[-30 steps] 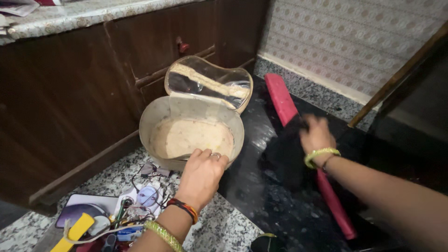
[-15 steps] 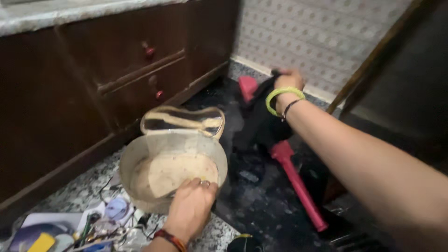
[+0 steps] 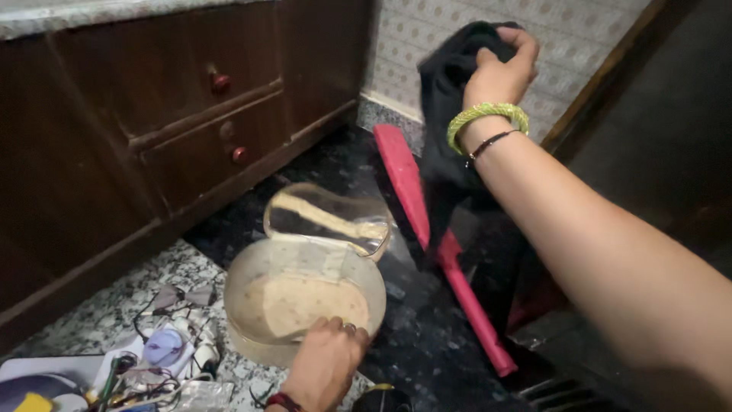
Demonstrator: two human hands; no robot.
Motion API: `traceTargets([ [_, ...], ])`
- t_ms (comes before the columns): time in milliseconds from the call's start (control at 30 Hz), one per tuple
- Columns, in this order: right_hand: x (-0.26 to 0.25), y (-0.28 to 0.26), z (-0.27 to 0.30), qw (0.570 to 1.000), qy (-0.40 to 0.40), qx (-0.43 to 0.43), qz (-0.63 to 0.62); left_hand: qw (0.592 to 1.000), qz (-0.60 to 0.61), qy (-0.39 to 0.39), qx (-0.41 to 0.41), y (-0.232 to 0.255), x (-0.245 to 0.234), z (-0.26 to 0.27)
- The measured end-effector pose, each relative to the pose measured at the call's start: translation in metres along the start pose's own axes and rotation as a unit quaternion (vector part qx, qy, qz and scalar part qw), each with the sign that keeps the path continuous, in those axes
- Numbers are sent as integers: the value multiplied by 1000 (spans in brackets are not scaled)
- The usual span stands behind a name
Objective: The person cleans a vanity case, wiping its interior, exterior, and lid with a cloth by hand.
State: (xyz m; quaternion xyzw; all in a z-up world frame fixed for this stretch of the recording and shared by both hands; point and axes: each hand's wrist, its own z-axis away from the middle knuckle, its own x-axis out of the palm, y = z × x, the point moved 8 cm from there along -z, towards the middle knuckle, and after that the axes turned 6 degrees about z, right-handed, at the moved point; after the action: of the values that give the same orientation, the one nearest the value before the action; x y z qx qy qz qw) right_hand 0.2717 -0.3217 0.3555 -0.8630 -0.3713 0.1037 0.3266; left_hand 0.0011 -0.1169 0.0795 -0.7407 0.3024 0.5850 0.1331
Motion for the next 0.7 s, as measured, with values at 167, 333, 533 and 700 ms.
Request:
traceTargets([
  [167, -10, -42, 13, 1000, -5, -30, 0, 981, 67, -133, -124, -14, -27, -13],
  [333, -7, -95, 27, 976, -137, 41, -162, 931, 218, 169, -238, -60, -149, -50],
  [533, 18, -171, 73, 848, -362, 173, -345, 880, 160, 413, -169, -80, -230, -58],
  [700, 48, -170, 107, 837, -423, 164, -305, 786, 407, 368, -286, -121, -187, -47],
])
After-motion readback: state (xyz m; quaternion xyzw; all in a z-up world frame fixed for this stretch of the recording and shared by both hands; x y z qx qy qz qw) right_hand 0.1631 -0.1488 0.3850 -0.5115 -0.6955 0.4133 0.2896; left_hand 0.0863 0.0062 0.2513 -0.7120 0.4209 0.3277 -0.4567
